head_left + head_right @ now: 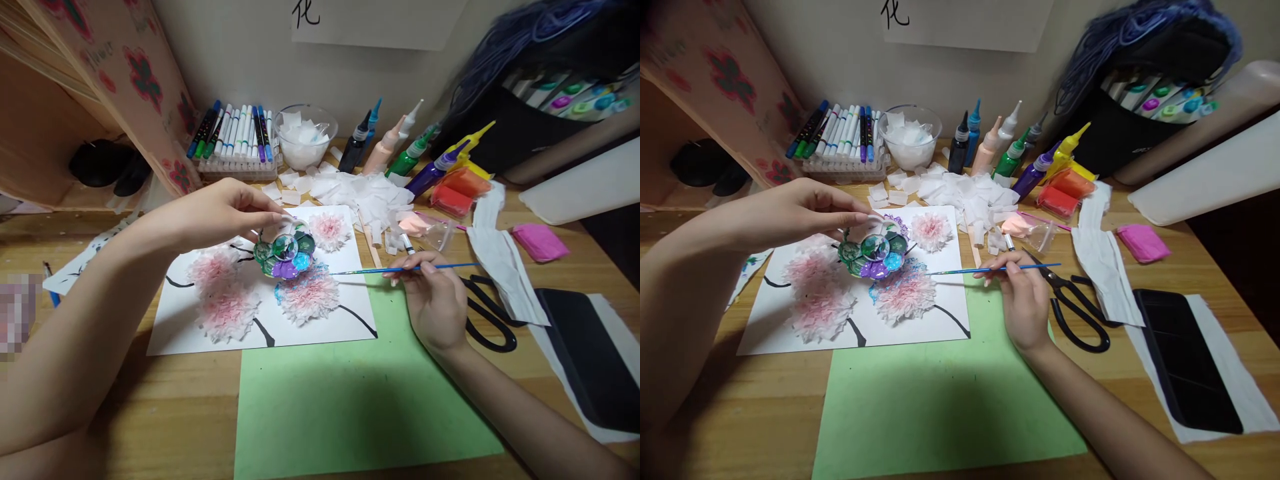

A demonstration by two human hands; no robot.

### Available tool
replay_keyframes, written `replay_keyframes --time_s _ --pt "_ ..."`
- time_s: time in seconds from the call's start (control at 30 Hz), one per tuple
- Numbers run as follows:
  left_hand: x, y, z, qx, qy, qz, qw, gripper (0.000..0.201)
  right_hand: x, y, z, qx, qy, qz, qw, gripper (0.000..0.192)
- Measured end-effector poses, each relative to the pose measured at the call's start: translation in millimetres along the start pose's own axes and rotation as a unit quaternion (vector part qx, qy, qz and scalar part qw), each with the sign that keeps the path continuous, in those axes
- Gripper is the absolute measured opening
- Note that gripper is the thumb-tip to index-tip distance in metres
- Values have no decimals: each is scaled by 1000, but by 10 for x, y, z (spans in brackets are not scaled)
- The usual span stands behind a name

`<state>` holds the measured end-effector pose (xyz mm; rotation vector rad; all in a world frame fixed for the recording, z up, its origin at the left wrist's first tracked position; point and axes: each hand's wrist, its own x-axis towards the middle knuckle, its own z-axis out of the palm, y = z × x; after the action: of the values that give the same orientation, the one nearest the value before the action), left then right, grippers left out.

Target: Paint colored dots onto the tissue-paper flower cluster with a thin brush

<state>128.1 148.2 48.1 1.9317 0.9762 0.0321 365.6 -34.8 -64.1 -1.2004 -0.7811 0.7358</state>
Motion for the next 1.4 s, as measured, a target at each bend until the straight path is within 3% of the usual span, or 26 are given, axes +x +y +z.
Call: replay_keyframes --time_s 0.27,0.5,1.23,1.4 --pt "12 -28 -13 20 10 -14 1000 36 18 5 10 2 -18 19 1000 14" --pt "2 -19 -22 30 25 -21 999 40 27 12 39 -3 4 57 998 14" --pt "2 -47 -57 49 36 2 998 39 67 20 37 26 42 59 997 14" --pt "1 -38 -50 42 37 -2 998 38 57 18 35 18 26 69 997 15"
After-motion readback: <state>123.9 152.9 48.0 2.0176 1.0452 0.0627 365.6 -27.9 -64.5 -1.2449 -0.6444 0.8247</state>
